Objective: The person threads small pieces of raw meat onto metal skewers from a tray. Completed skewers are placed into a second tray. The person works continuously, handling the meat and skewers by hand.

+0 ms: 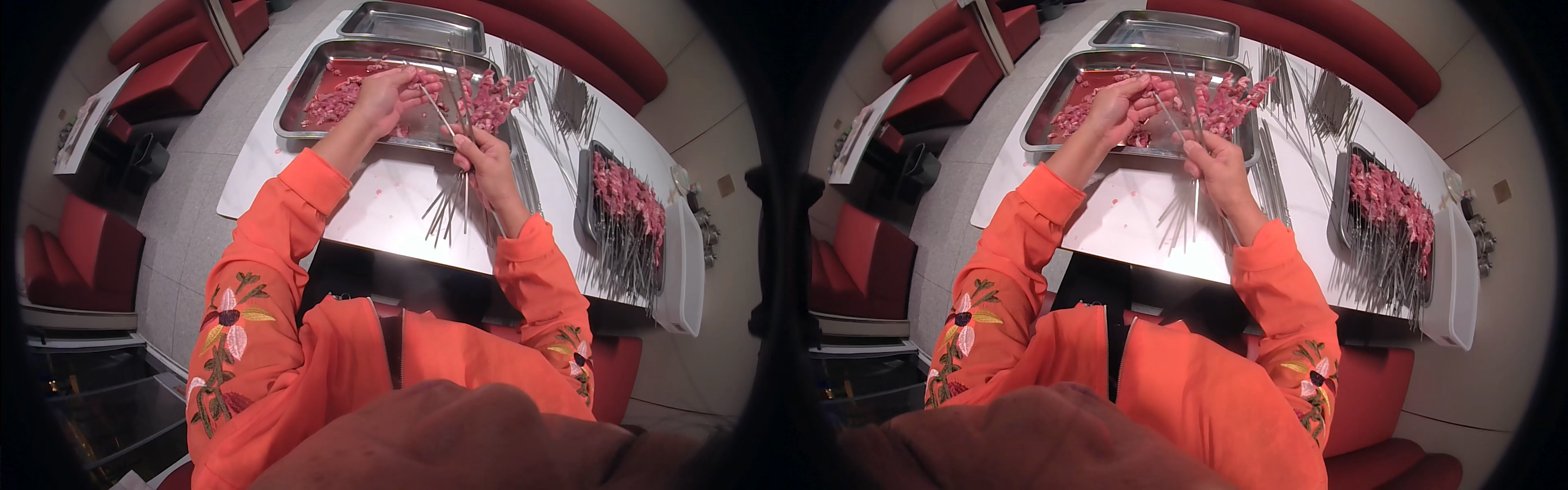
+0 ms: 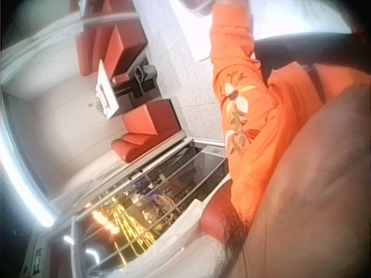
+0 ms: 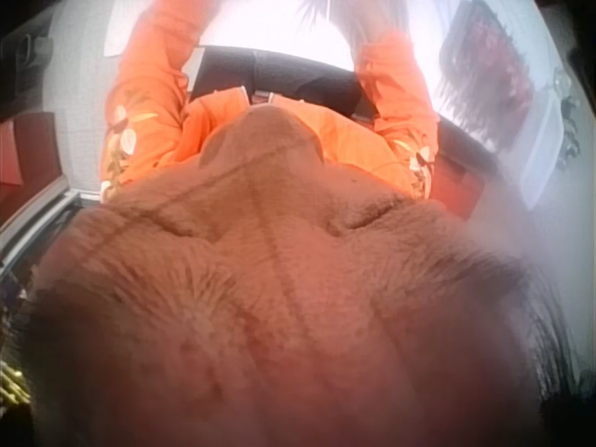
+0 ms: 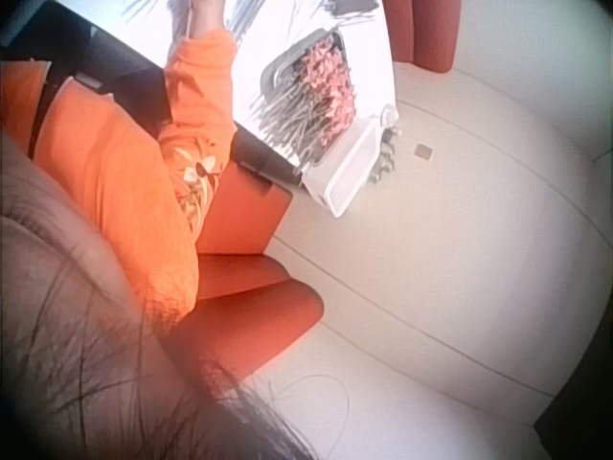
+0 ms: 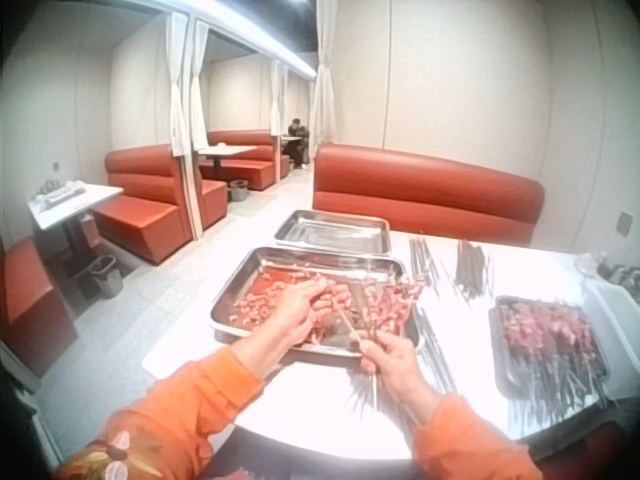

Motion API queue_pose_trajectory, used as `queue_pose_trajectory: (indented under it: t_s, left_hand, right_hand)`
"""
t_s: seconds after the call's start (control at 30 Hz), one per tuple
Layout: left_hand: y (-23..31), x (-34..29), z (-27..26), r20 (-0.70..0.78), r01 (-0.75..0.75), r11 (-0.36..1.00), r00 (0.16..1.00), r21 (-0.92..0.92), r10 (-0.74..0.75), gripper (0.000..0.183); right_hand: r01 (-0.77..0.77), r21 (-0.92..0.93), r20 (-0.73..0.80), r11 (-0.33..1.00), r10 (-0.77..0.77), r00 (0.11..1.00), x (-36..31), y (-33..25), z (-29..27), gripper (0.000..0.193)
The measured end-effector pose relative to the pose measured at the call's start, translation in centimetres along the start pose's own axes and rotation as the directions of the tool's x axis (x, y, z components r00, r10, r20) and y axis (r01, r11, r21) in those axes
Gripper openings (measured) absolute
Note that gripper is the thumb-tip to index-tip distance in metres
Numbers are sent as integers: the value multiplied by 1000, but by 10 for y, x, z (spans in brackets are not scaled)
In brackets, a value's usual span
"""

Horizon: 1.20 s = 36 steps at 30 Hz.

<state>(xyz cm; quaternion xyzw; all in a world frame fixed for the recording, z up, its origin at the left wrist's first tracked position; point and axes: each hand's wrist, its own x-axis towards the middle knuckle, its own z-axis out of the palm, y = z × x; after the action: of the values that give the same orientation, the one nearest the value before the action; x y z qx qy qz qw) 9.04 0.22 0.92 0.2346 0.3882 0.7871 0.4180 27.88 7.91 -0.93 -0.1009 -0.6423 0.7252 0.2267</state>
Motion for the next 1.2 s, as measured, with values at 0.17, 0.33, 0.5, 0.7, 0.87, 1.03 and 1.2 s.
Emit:
queue_pose_trajectory:
  t_s: [0.17, 0.33, 0.5, 0.7, 0.87, 1.03, 1.2]
  left_hand:
    - [11, 15, -20, 67, 6, 979, 998, -202, 8, 32]
    - [16, 17, -23, -11, -36, 995, 999, -89, 35, 29]
    - [14, 19, -24, -51, -71, 997, 996, -28, 69, 22]
    - [9, 13, -16, -85, -85, 992, 993, -94, 77, 20]
    - [11, 11, -11, -135, -91, 968, 989, -235, 60, 18]
    - [1, 6, -3, -120, -138, 979, 985, -149, 121, 14]
    - [-3, 2, 2, -111, -141, 982, 986, -126, 128, 13]
  right_hand:
    - [-71, -26, -17, 997, 70, 997, -3, -5, 1, 27]
    - [-112, -34, -8, 993, 112, 994, -7, -8, 4, 27]
    - [-109, -18, -9, 994, 109, 994, -7, -5, 4, 27]
    - [-69, 40, -22, 997, 70, 997, -5, -3, 6, 27]
    - [-79, 9, -2, 997, 79, 997, -6, -8, 7, 26]
    - [-46, 28, -24, 999, 47, 999, -6, -9, 10, 28]
    - [-59, -2, -27, 998, 58, 998, -6, -7, 7, 27]
